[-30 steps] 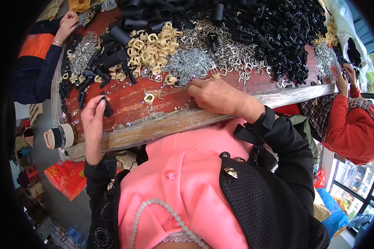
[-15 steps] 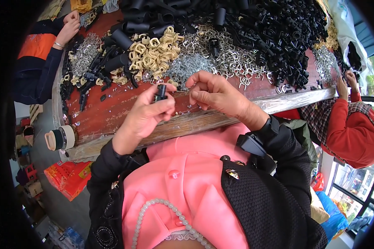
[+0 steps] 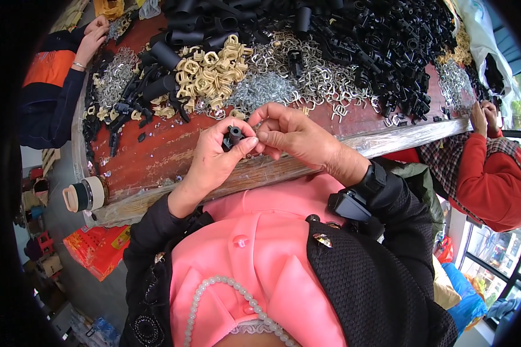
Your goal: The person assembles components by hand, picking up a black plastic housing and inserting a small metal part and a beige plastic clip. They then press a black cap onto the assembly and set the completed piece back onto the table.
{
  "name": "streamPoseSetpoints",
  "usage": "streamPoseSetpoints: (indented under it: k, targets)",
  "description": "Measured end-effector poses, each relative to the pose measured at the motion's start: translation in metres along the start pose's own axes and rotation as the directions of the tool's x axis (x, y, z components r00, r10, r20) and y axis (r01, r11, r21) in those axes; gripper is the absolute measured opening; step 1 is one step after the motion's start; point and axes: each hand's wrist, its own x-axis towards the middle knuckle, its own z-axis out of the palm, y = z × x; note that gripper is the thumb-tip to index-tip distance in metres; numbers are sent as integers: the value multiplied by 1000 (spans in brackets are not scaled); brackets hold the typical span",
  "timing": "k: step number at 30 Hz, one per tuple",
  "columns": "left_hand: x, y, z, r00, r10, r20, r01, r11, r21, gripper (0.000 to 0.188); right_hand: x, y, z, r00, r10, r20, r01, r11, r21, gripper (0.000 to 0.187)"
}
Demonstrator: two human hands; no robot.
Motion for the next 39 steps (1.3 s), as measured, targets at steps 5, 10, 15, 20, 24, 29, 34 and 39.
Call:
streamPoseSetpoints:
  k: [5, 10, 15, 20, 24, 29, 34, 39]
  targets:
    - [1, 1, 0, 1000, -6, -17, 5, 1000, -17, 6, 0, 1, -1, 1000, -6, 20, 5, 999, 38, 24]
    - [1, 1, -1, 1000, -18, -20, 18, 999, -30, 5, 0, 4, 1, 1000, -15, 0, 15, 997, 81, 23]
    - [3, -1, -1, 999, 19, -46, -21, 999, -37, 5, 0, 1, 0, 1000, -11, -3, 11, 999, 53, 21]
    - [2, -3, -1, 999, -30, -20, 28, 996, -89, 6, -1, 2, -1, 1000, -3, -9, 3, 1000, 26, 20]
    - [3, -6, -2, 998, -61, -25, 56, 986, -158, 7, -1, 0, 1, 999, -42, -21, 42, 999, -34, 19]
    - [3, -4, -3, 984, -175, -22, 153, 910, -385, 10, -4, 2, 4, 984, -169, -51, 134, 904, -407, 13]
    - [3, -1, -3, 978, -208, 27, 197, 867, -458, 11, -4, -8, 7, 959, -281, -37, 173, 684, -709, 10]
    - [2, 0, -1, 966, -256, 21, 234, 841, -487, 12, -3, -6, 11, 896, -444, 13, 301, 585, -753, 9]
